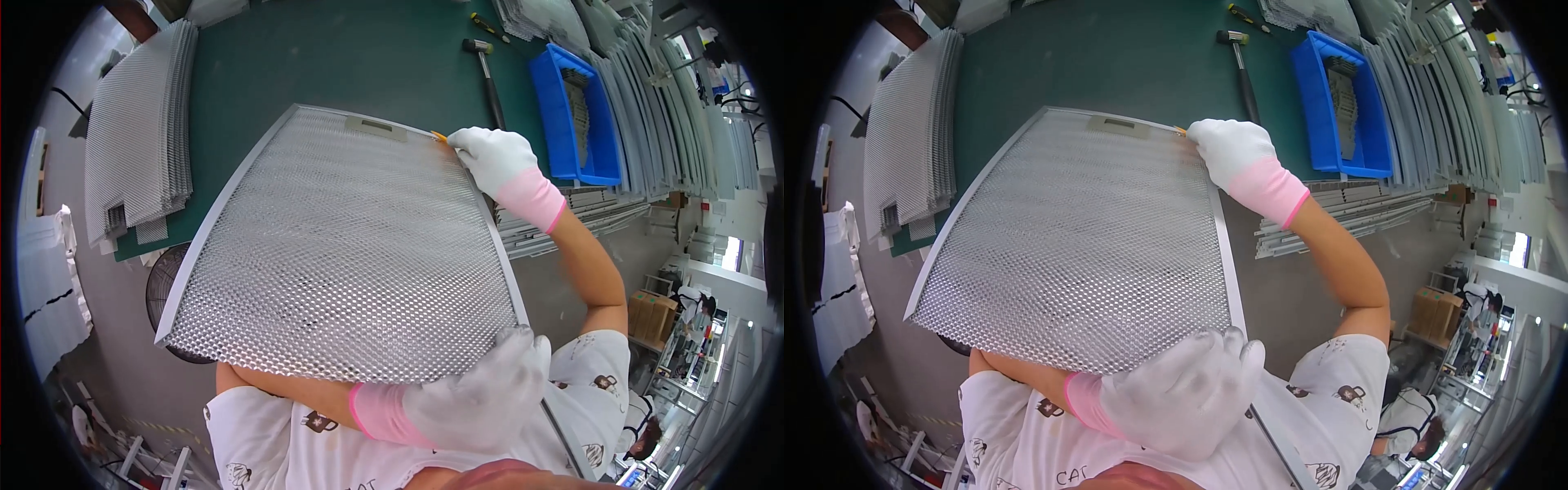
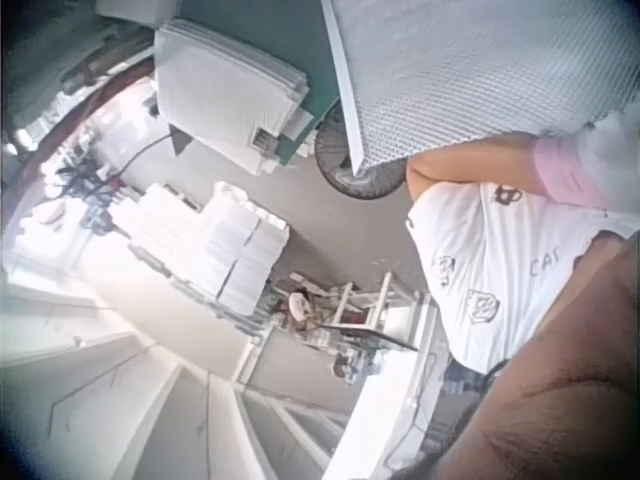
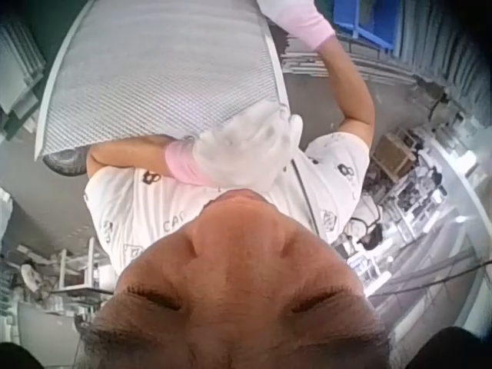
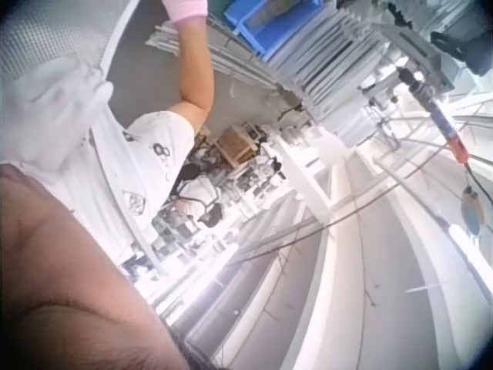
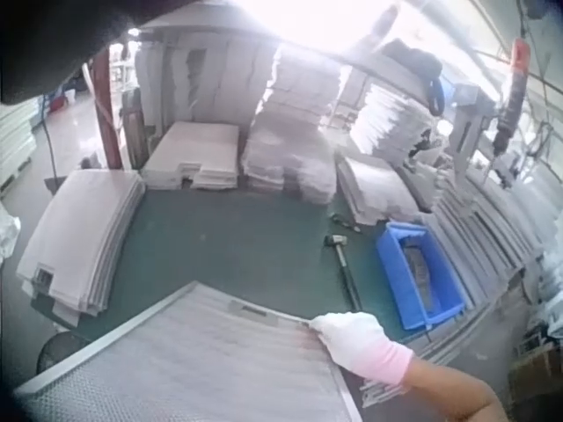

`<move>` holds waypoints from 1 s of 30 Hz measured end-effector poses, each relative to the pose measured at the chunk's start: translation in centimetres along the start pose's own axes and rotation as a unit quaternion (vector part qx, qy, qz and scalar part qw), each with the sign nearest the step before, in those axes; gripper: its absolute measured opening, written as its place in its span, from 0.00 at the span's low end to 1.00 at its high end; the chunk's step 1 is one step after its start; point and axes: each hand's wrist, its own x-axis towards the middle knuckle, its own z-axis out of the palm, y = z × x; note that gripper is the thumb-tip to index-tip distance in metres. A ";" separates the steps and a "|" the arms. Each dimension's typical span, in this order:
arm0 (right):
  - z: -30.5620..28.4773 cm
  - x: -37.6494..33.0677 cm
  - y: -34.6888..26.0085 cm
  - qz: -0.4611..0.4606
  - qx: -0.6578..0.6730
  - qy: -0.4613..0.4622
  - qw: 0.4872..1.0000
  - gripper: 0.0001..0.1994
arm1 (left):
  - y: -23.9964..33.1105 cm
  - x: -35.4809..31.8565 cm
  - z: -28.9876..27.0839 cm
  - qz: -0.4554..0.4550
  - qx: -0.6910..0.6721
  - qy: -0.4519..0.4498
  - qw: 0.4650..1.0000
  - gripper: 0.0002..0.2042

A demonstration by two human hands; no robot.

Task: Assembling metal frames onto mesh filter components using a drill and manual assembly.

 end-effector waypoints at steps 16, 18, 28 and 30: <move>-0.3 2.7 -1.4 -0.113 -0.149 -0.105 0.977 0.07 | -0.1 0.3 -1.1 0.006 0.033 -0.130 0.991 0.23; -0.8 1.8 -1.9 -0.124 -0.158 -0.094 0.975 0.07 | 0.1 0.1 -0.1 -0.028 0.050 0.030 0.998 0.22; -2.8 3.8 -2.1 -0.156 -0.162 -0.118 0.967 0.05 | 0.6 0.3 0.3 -0.058 0.024 0.048 0.997 0.16; -1.1 3.7 -2.7 -0.167 -0.219 -0.121 0.954 0.05 | 0.1 0.5 0.5 -0.077 -0.007 0.023 0.997 0.15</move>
